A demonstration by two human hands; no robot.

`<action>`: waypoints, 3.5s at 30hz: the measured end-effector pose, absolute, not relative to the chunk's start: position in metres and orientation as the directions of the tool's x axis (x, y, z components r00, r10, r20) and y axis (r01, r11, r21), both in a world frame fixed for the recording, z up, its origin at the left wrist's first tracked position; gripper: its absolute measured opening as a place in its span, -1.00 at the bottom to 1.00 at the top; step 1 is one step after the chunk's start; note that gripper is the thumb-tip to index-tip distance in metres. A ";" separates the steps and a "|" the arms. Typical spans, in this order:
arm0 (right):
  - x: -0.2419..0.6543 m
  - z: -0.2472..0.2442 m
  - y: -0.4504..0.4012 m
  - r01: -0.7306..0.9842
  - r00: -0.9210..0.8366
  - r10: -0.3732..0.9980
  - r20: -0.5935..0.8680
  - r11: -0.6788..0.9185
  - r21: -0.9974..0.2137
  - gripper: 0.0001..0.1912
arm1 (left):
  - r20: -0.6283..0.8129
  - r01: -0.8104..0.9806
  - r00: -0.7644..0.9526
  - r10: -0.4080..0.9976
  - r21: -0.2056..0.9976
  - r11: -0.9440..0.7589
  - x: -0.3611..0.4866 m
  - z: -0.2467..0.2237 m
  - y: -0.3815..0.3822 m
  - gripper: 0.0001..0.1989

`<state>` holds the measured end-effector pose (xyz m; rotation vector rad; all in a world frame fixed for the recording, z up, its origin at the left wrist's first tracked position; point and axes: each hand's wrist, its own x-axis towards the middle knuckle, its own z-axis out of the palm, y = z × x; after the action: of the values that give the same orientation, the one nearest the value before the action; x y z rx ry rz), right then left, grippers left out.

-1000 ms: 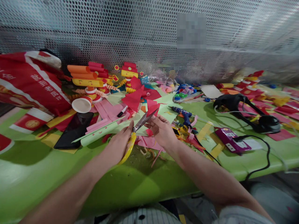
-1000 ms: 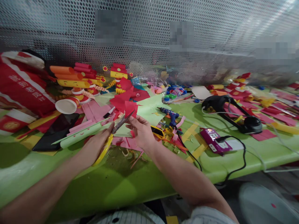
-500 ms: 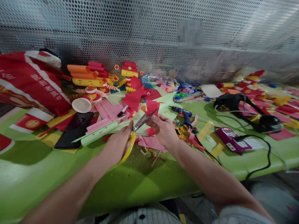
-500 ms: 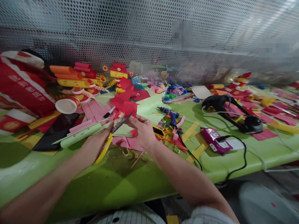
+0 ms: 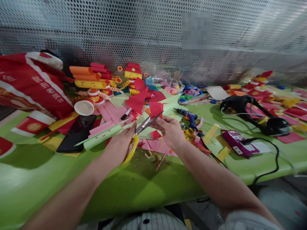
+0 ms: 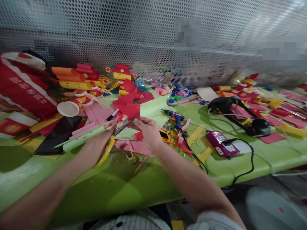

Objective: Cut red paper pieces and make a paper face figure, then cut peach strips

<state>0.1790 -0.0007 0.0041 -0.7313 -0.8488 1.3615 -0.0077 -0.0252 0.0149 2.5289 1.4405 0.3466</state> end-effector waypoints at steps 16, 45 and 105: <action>0.184 0.008 -0.001 -0.458 -0.009 0.998 0.063 0.051 -0.887 -0.72 | 0.108 0.845 0.483 0.869 0.202 -0.495 -0.006 0.019 -0.025 -0.37; 0.196 0.018 -0.001 -0.331 -0.081 0.996 -0.046 -0.070 -0.941 -0.77 | 0.133 0.824 0.509 0.851 0.212 -0.526 -0.012 0.017 -0.021 -0.45; 0.198 0.023 -0.004 0.006 -0.055 0.973 0.224 0.225 -0.974 -0.82 | 0.143 0.811 0.561 0.816 0.104 -0.576 -0.014 0.025 -0.019 -0.41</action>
<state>0.1981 -0.0041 0.0228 -1.0228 -1.3558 1.0727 -0.0136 -0.0193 0.0249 2.7520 1.4347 0.2729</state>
